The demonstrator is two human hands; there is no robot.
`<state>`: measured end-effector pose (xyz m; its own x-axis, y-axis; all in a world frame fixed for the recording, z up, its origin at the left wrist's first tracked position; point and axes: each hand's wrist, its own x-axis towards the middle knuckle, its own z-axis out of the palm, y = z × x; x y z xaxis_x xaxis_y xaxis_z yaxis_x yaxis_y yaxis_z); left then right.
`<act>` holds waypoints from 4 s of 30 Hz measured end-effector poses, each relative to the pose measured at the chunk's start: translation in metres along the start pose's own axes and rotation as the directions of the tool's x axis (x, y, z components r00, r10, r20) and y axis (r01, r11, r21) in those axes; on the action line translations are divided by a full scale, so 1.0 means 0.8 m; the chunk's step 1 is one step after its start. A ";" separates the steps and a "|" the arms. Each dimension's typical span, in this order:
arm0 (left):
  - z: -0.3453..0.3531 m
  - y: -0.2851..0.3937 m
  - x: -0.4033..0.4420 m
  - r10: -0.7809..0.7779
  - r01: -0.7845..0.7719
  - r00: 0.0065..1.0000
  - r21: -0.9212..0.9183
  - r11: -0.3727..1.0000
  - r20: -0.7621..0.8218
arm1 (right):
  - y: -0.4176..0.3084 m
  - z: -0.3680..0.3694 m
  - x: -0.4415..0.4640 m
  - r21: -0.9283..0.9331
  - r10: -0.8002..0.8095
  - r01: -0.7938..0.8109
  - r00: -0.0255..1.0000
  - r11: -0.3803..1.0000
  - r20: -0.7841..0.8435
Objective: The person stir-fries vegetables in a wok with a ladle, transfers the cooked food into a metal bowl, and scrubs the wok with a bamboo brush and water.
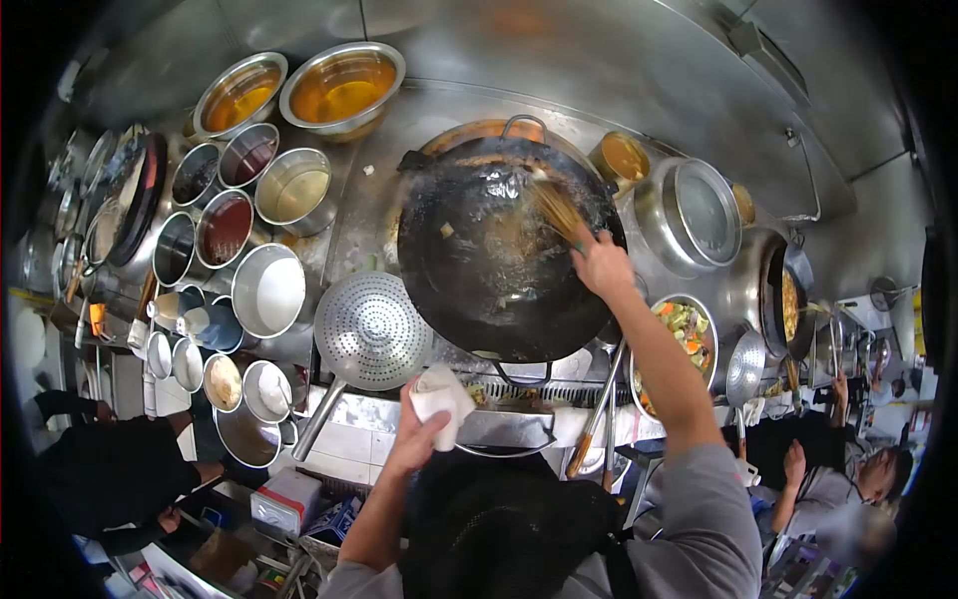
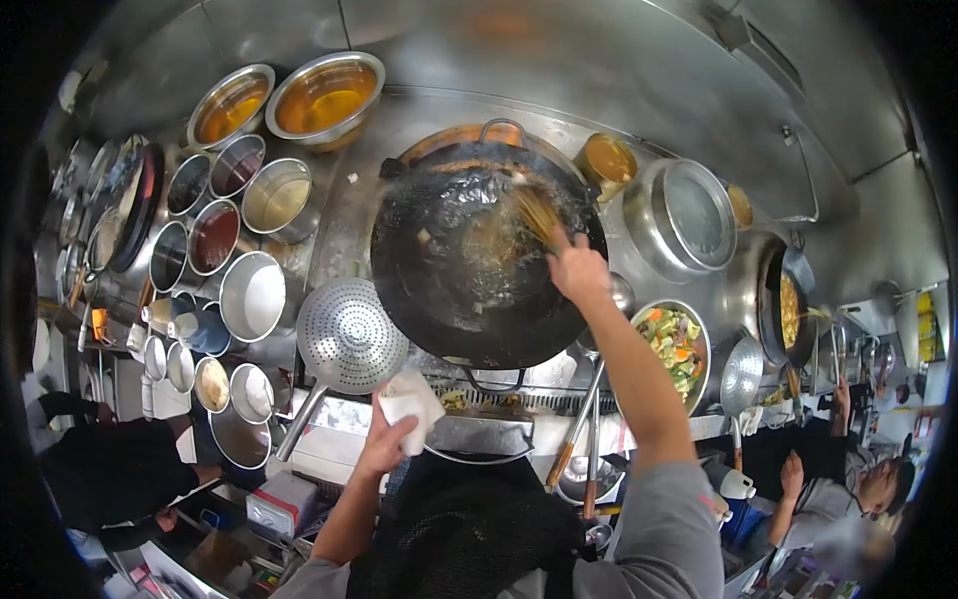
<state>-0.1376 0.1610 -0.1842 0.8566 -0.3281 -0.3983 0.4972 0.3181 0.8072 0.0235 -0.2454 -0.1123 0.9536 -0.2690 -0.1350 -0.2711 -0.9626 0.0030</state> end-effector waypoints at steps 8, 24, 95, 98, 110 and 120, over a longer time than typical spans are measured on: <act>0.107 -0.013 0.034 -0.290 0.410 0.906 -0.473 0.780 0.307 | -0.153 0.048 -0.017 0.745 -0.017 -0.212 0.958 0.633 0.287; 0.156 -0.081 0.106 -0.056 0.010 0.973 -0.200 0.980 -0.225 | -0.044 0.018 -0.032 0.218 -0.405 0.374 0.906 0.902 0.121; 0.128 -0.022 0.100 -0.072 0.052 0.990 -0.168 0.985 -0.118 | -0.041 -0.078 -0.114 0.639 -0.461 -0.086 0.620 0.764 0.635; 0.133 -0.030 0.106 -0.025 0.018 0.981 -0.040 0.999 -0.195 | -0.094 -0.044 -0.086 0.831 -0.548 -0.297 0.639 0.471 0.539; 0.127 -0.059 0.113 0.117 -0.111 0.975 0.043 0.993 -0.191 | -0.201 0.000 -0.084 0.926 -0.266 -0.346 0.888 0.151 0.375; 0.138 -0.036 0.107 0.047 -0.016 0.961 0.116 0.993 -0.271 | -0.223 -0.001 -0.052 0.854 -0.066 -0.519 0.851 0.049 0.521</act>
<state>-0.0938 0.0252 -0.1935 0.8845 -0.0589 -0.4628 0.4639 0.2178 0.8587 0.0321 -0.0624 -0.1067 0.7613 -0.1482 -0.6313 -0.6196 0.1210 -0.7756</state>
